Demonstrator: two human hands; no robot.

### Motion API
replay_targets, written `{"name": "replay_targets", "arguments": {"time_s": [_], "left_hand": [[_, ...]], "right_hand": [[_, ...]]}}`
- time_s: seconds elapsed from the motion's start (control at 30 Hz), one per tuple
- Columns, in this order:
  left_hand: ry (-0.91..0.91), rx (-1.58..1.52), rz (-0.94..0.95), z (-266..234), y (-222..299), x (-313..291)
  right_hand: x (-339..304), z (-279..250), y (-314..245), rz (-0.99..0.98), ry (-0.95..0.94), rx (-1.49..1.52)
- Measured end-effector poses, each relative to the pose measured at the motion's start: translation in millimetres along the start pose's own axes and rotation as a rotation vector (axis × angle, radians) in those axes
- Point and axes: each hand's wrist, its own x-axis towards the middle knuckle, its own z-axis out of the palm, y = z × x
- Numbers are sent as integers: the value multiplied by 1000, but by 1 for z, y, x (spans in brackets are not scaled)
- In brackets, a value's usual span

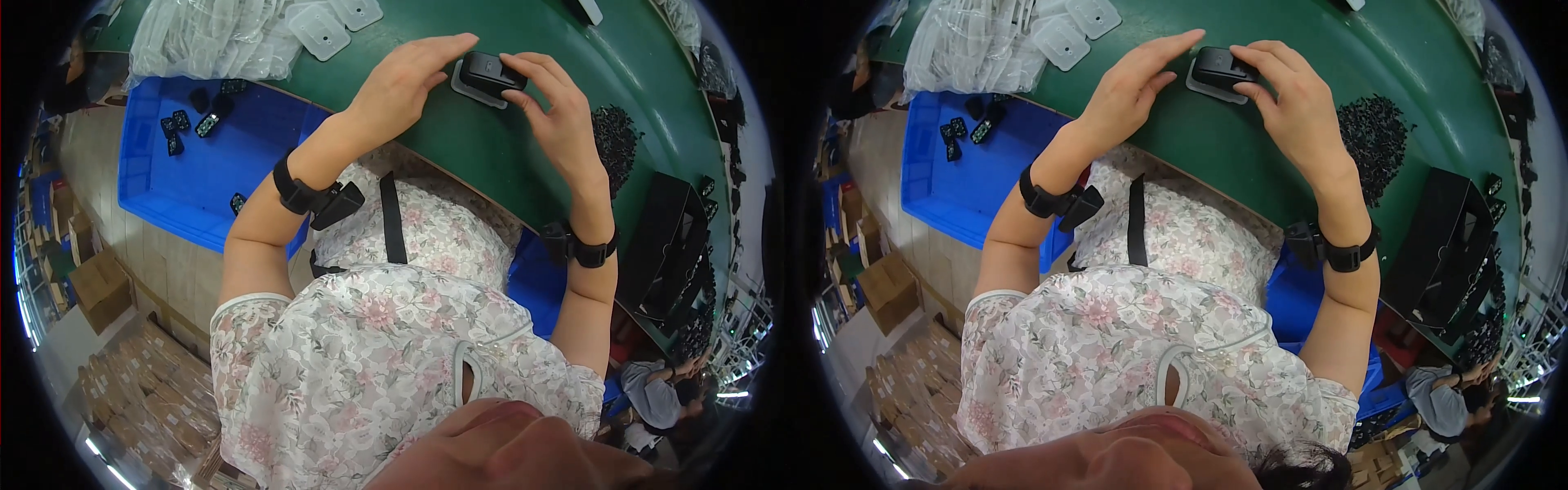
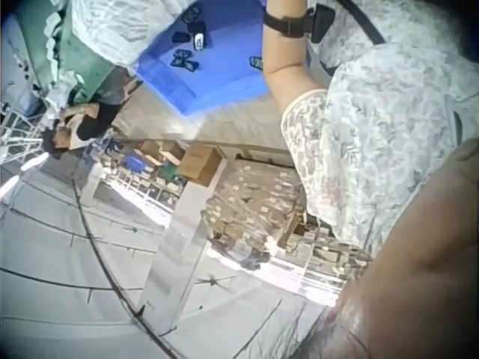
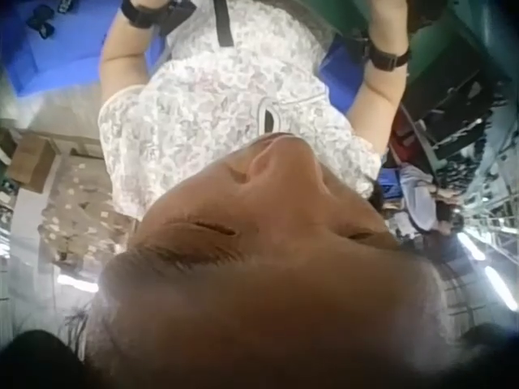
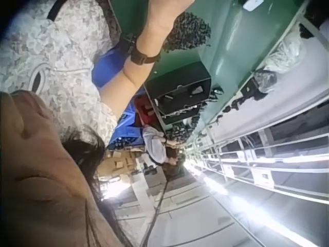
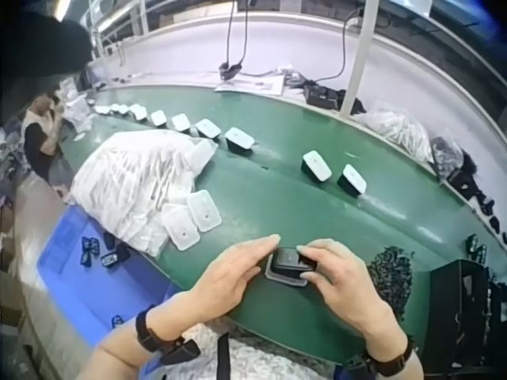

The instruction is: The person picks up a white plastic cover and a black screw, inserts the screw into the cover, and places it on the table. They then pick up a black housing and a circuit board, fit them together, and press the previously assembled plastic cover onto the housing.

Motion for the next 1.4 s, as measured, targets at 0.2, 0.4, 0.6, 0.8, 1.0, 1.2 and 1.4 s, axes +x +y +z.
{"name": "replay_targets", "arguments": {"time_s": [0.2, 0.4, 0.6, 0.8, 1.0, 1.2, 1.4], "left_hand": [[-139, 162, 124, -2, -3, -6], [-207, 249, 118, -9, 9, -13], [-119, 373, 148, 5, 25, -17], [-154, 332, 48, 7, 11, 24], [43, -611, -521, 8, 23, 53], [184, -825, -512, -1, 13, 60], [328, -184, -226, -33, 52, 20]], "right_hand": [[-5, 4, -7, -34, -38, -81], [-11, 7, -12, -102, -13, -140], [-14, 1, -8, -16, -42, -1], [8, -9, 22, 476, -108, 638], [25, 10, 2, 354, 239, 931], [86, 4, -3, 252, 300, 823], [189, -2, 45, 65, 279, 269]]}}
